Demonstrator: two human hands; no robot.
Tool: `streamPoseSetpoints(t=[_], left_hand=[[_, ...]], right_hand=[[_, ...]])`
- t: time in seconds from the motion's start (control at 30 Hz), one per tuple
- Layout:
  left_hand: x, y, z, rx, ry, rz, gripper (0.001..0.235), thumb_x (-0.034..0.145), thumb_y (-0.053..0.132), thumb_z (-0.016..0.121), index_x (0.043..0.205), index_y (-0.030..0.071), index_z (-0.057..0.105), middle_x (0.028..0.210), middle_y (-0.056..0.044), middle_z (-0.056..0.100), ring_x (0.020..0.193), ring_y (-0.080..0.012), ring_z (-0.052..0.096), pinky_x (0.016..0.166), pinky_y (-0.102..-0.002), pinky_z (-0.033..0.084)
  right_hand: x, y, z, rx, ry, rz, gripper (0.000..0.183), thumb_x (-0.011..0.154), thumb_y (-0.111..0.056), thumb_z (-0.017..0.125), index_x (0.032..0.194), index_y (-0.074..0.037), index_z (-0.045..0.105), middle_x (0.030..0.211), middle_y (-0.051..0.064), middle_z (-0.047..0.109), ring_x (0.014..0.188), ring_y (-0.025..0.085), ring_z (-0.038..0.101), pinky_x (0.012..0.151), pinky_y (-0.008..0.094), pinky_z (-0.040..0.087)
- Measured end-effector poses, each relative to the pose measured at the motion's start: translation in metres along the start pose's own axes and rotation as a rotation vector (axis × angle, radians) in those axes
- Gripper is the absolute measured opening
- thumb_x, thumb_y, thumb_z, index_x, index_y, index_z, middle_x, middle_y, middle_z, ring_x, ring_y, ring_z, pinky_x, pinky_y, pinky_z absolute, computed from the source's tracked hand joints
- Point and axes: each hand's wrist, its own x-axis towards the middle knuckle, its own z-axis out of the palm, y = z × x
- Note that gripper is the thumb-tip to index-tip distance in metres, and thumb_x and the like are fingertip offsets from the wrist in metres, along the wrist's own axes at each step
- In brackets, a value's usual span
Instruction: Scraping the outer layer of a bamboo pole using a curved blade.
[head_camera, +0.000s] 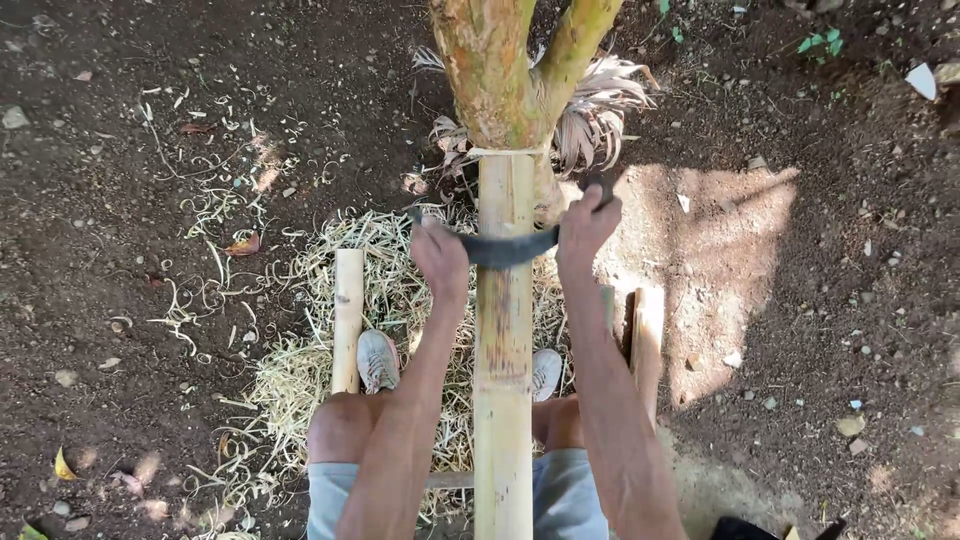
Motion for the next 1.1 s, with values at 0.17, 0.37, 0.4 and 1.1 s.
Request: streamPoseSetpoints(t=[0.17, 0.37, 0.4, 1.1], left_hand=[[-0.059, -0.001, -0.034, 0.009, 0.084, -0.071, 0.031, 0.11, 0.022, 0.035, 0.089, 0.004, 0.049, 0.076, -0.006, 0.047, 0.069, -0.0187, 0.047, 0.064, -0.041, 0.041], [-0.038, -0.01, -0.023, -0.051, 0.076, -0.225, 0.033, 0.109, 0.021, 0.035, 0.086, 0.002, 0.048, 0.072, -0.006, 0.048, 0.063, -0.0182, 0.048, 0.058, -0.04, 0.043], [-0.027, -0.008, -0.018, -0.11, 0.083, -0.257, 0.032, 0.109, 0.021, 0.035, 0.086, 0.002, 0.048, 0.072, -0.006, 0.049, 0.06, -0.018, 0.049, 0.054, -0.039, 0.044], [0.045, 0.045, 0.02, -0.025, 0.063, -0.341, 0.037, 0.107, 0.028, 0.04, 0.086, -0.002, 0.046, 0.07, -0.014, 0.057, 0.046, -0.0211, 0.056, 0.034, -0.034, 0.046]], right_hand=[[-0.051, 0.011, -0.043, -0.288, -0.009, -0.065, 0.035, 0.102, -0.024, 0.044, 0.114, 0.008, 0.053, 0.088, 0.012, 0.057, 0.073, 0.018, 0.058, 0.066, 0.038, 0.05], [-0.038, 0.001, -0.022, -0.273, 0.029, -0.013, 0.036, 0.098, -0.023, 0.044, 0.114, 0.009, 0.051, 0.092, 0.015, 0.057, 0.075, 0.026, 0.061, 0.071, 0.046, 0.053], [-0.029, 0.002, -0.012, -0.255, 0.029, 0.021, 0.036, 0.095, -0.021, 0.045, 0.114, 0.008, 0.05, 0.094, 0.015, 0.057, 0.075, 0.029, 0.061, 0.071, 0.048, 0.055], [0.049, 0.013, 0.048, -0.129, 0.217, -0.16, 0.035, 0.092, -0.024, 0.053, 0.101, 0.01, 0.056, 0.092, 0.022, 0.065, 0.082, 0.033, 0.065, 0.08, 0.047, 0.05]])
